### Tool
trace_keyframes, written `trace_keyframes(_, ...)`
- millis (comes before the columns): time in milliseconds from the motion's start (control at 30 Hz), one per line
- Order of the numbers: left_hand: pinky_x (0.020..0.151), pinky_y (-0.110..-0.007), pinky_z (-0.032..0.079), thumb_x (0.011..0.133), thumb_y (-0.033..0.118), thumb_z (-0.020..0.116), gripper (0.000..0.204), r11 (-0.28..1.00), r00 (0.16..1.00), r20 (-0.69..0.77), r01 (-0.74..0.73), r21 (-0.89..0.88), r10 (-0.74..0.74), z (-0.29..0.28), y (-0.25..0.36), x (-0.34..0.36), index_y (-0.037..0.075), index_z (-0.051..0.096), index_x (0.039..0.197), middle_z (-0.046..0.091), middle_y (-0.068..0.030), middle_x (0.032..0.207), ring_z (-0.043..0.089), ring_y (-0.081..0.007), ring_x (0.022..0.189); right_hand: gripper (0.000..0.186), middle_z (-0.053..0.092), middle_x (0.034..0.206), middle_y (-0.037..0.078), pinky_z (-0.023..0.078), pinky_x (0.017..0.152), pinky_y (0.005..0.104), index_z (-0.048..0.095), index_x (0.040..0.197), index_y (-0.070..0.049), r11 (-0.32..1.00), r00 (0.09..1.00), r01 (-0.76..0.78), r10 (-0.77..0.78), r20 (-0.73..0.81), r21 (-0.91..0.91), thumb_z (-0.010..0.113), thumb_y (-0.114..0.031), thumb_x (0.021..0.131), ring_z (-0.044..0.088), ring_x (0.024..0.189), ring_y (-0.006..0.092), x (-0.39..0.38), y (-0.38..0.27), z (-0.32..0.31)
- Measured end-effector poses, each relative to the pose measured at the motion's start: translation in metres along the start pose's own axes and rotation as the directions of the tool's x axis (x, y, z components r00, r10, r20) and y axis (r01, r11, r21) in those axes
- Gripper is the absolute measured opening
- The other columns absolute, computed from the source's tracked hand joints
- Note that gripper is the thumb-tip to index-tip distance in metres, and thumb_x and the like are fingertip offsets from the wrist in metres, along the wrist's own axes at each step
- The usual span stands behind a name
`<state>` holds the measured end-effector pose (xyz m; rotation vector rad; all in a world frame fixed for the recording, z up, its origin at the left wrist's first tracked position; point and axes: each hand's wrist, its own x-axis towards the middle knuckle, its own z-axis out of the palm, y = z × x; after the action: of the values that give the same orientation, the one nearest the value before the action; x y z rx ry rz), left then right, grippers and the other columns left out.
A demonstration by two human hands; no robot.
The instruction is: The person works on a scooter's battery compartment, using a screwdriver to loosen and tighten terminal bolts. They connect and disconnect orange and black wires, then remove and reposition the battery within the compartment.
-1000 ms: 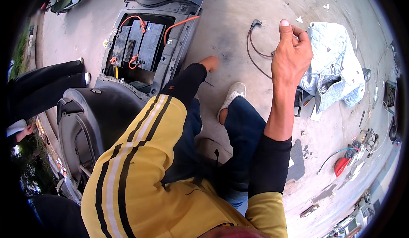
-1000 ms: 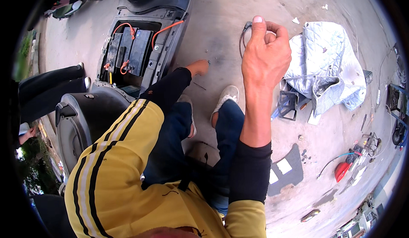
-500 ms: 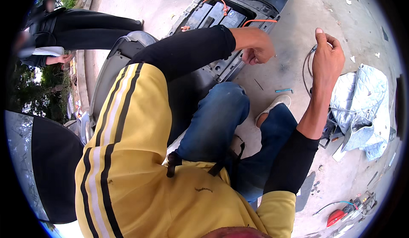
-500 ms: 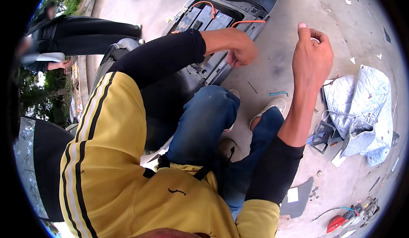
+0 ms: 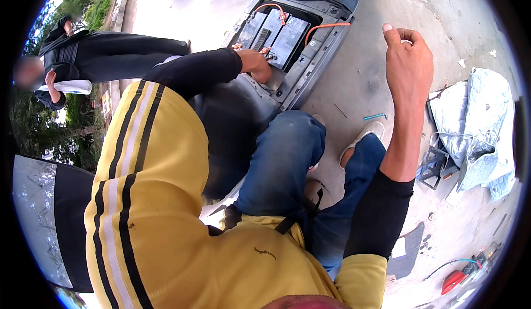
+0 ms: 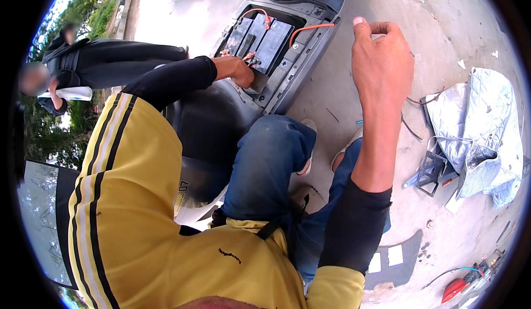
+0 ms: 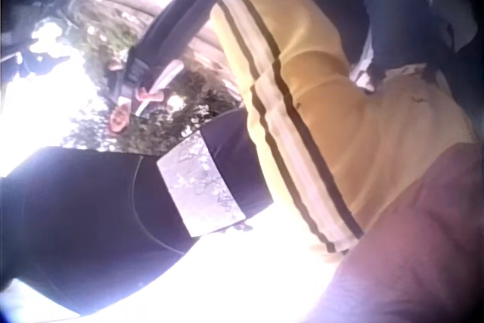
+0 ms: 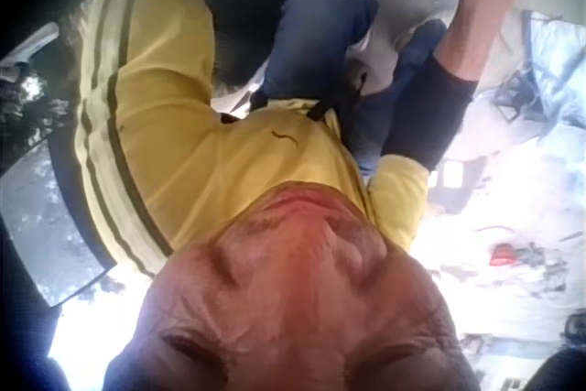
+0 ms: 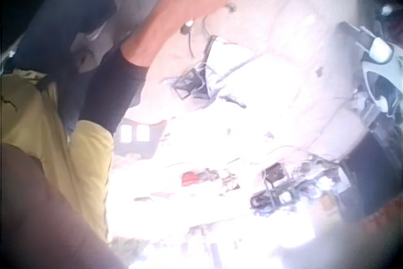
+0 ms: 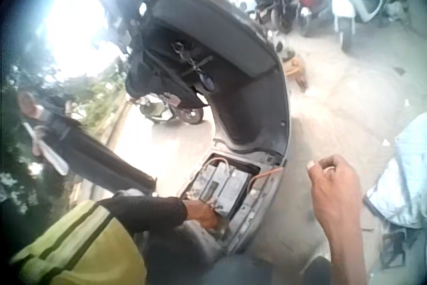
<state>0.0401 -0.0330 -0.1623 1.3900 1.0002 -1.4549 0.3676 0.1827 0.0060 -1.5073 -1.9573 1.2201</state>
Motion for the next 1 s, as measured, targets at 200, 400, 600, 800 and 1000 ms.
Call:
trace_keyframes(200,0.098,-0.047,0.051,0.102,0.026,0.048,0.040,0.992,0.987,0.151,0.062,-0.111,-0.044,0.064,-0.029,0.081,0.003,0.072,0.124,0.070,-0.0150,0.131,0.065,-0.0337,0.120,0.045,0.074,0.092,0.025,0.054,0.086,0.0481,0.073,0.106,-0.001,1.000,0.999,0.012,-0.011,-0.036,0.022,0.064,-0.043,0.095,0.071,0.095,0.0424,0.005,0.005,0.003)
trace_keyframes(400,0.096,-0.047,0.052,0.100,0.022,0.051,0.036,0.997,0.999,0.040,0.038,-0.069,-0.035,0.085,-0.016,0.123,0.003,0.074,0.119,0.071,-0.0157,0.128,0.067,-0.0345,0.117,0.043,0.074,0.088,0.024,0.054,0.083,0.0482,0.073,0.106,-0.001,0.999,0.999,-0.031,0.032,0.017,-0.022,0.065,-0.042,0.095,0.072,0.092,0.0425,0.004,0.002,0.003)
trace_keyframes(600,0.095,-0.047,0.053,0.099,0.021,0.052,0.035,1.000,0.999,0.030,0.020,-0.022,-0.019,0.087,-0.004,0.136,0.002,0.075,0.117,0.072,-0.0165,0.126,0.068,-0.0347,0.116,0.039,0.074,0.088,0.024,0.054,0.082,0.0489,0.072,0.105,0.000,0.999,1.000,0.005,-0.005,0.019,-0.033,0.066,-0.038,0.095,0.071,0.091,0.0433,0.005,0.006,0.015)
trace_keyframes(800,0.094,-0.047,0.053,0.099,0.021,0.053,0.034,1.000,1.000,0.005,0.011,-0.011,-0.011,0.079,0.008,0.146,0.001,0.075,0.116,0.072,-0.0173,0.125,0.068,-0.0348,0.115,0.038,0.073,0.088,0.025,0.054,0.079,0.0495,0.072,0.105,0.000,0.999,0.999,-0.008,0.010,0.047,-0.041,0.066,-0.037,0.096,0.070,0.090,0.0434,0.002,-0.004,0.017)
trace_keyframes(1000,0.094,-0.047,0.053,0.098,0.020,0.053,0.034,1.000,0.999,-0.032,0.010,0.000,-0.010,0.071,0.013,0.154,0.001,0.075,0.115,0.072,-0.0181,0.124,0.068,-0.0350,0.115,0.038,0.073,0.086,0.025,0.053,0.078,0.0500,0.071,0.104,0.000,0.999,0.997,-0.012,0.016,0.082,-0.044,0.067,-0.037,0.096,0.070,0.089,0.0432,0.002,-0.008,0.021)
